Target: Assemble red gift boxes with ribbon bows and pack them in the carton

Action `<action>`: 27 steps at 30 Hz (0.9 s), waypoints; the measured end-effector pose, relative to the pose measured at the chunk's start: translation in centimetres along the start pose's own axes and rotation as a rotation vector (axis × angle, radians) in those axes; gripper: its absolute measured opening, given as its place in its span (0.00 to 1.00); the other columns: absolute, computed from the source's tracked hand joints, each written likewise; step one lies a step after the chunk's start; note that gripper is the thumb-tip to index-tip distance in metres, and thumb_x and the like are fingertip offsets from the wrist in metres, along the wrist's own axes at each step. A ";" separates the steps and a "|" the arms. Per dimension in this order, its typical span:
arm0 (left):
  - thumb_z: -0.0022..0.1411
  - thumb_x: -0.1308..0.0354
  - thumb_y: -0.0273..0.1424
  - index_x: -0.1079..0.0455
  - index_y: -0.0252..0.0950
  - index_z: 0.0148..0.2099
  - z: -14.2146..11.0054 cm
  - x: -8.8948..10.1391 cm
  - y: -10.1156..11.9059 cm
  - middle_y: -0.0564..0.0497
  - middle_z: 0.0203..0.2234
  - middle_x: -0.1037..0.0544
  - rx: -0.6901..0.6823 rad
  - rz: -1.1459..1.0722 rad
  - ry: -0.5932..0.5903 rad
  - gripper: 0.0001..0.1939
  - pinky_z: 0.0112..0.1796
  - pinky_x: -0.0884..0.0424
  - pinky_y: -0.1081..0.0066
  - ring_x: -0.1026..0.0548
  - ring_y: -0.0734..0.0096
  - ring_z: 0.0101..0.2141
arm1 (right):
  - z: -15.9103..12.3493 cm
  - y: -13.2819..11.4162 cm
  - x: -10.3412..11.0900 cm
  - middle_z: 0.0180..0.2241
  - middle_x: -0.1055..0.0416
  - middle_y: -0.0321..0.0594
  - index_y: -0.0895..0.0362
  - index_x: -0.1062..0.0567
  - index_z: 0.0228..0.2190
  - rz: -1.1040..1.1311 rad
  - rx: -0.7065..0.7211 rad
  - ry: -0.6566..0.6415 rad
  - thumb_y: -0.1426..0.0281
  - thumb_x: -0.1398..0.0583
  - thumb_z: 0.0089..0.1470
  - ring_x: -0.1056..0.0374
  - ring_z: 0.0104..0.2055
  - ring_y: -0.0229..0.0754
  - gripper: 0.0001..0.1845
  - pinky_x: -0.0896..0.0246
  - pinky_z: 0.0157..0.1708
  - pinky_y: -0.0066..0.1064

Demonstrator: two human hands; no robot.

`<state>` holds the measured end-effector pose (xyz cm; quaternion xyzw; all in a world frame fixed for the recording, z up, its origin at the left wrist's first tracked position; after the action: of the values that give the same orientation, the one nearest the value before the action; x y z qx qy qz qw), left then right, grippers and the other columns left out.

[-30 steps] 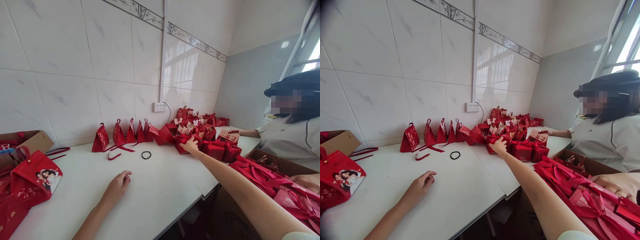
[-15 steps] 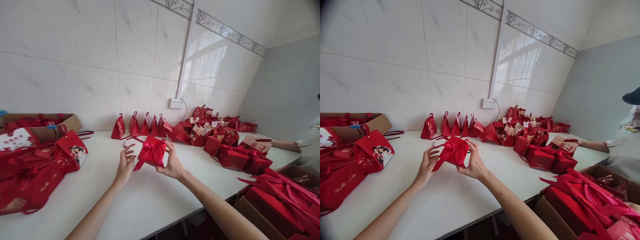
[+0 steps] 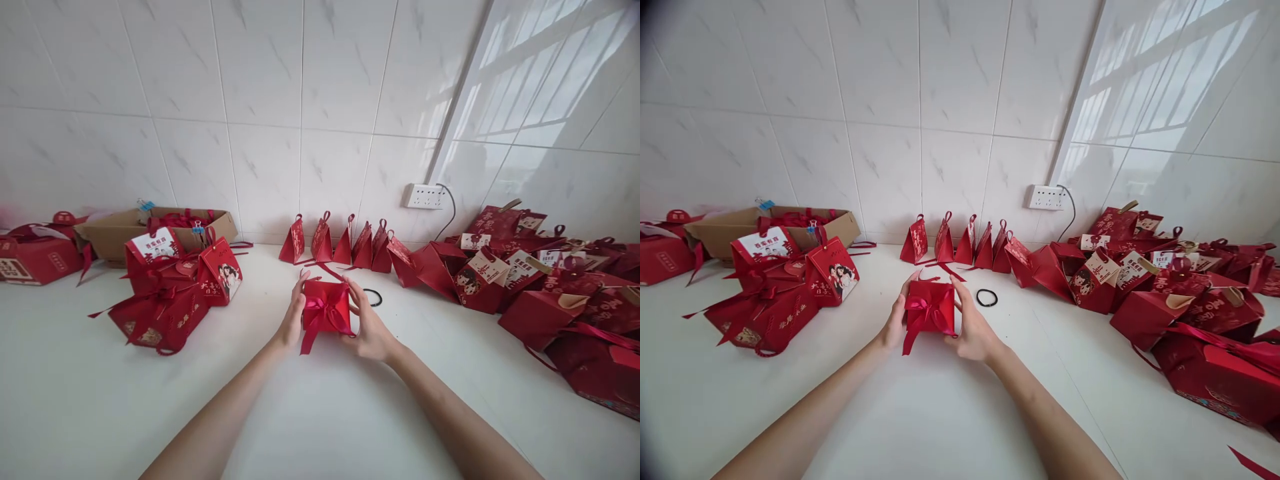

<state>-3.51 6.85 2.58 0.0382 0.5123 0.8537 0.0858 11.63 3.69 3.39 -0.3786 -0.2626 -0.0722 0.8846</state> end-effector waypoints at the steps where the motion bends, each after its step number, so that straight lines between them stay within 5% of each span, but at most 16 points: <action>1: 0.58 0.55 0.58 0.47 0.41 0.62 -0.1 -0.5 0.0 0.42 0.59 0.39 0.032 -0.040 -0.055 0.37 0.54 0.35 0.58 0.40 0.54 0.59 | -0.1 0.0 0.3 0.66 0.62 0.47 0.45 0.65 0.63 0.009 -0.018 -0.005 0.80 0.43 0.40 0.60 0.67 0.53 0.55 0.50 0.59 0.56; 4: 0.51 0.38 0.49 0.54 0.41 0.63 -0.3 -1.2 0.2 0.42 0.55 0.36 0.119 -0.032 -0.114 0.43 0.54 0.35 0.56 0.33 0.55 0.53 | -0.2 -0.4 0.8 0.67 0.68 0.44 0.44 0.65 0.63 0.030 -0.067 -0.056 0.78 0.42 0.41 0.65 0.68 0.52 0.56 0.52 0.60 0.55; 7: 0.49 0.35 0.38 0.54 0.41 0.62 -0.3 -1.1 0.6 0.42 0.55 0.37 0.104 0.063 -0.064 0.43 0.54 0.37 0.54 0.32 0.56 0.52 | 0.1 -0.9 1.0 0.67 0.66 0.42 0.45 0.55 0.62 0.206 -0.133 -0.084 0.69 0.40 0.45 0.64 0.68 0.51 0.46 0.51 0.60 0.53; 11: 0.50 0.35 0.35 0.51 0.41 0.59 -0.4 -1.5 1.0 0.40 0.58 0.41 0.015 0.127 -0.080 0.38 0.55 0.38 0.53 0.34 0.55 0.54 | 0.3 -0.8 2.2 0.58 0.42 0.44 0.50 0.35 0.44 0.469 -0.285 0.179 0.53 0.45 0.54 0.44 0.60 0.48 0.19 0.39 0.53 0.47; 16: 0.49 0.33 0.35 0.49 0.41 0.58 -0.4 -1.7 1.2 0.41 0.60 0.46 -0.035 0.222 -0.098 0.38 0.57 0.39 0.55 0.40 0.53 0.58 | 0.2 -0.4 3.0 0.49 0.35 0.45 0.55 0.34 0.22 0.218 -0.383 0.378 0.49 0.40 0.48 0.38 0.54 0.51 0.22 0.39 0.52 0.47; 27: 0.49 0.33 0.36 0.49 0.41 0.58 -0.4 -1.8 1.2 0.41 0.60 0.46 -0.015 0.231 -0.134 0.39 0.55 0.37 0.55 0.40 0.53 0.58 | 0.3 -0.4 3.1 0.44 0.34 0.42 0.53 0.37 0.29 0.280 -0.352 0.408 0.55 0.38 0.47 0.34 0.48 0.46 0.17 0.31 0.40 0.39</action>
<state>-1.95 5.62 3.52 0.1531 0.4912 0.8572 0.0209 14.01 3.82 5.42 -0.5361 -0.0084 -0.0687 0.8413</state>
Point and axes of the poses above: each hand's wrist, its own z-axis towards the middle knuckle, its own x-axis out of the back of the hand, y = z × x, the point moved 6 cm from there along z, towards the middle knuckle
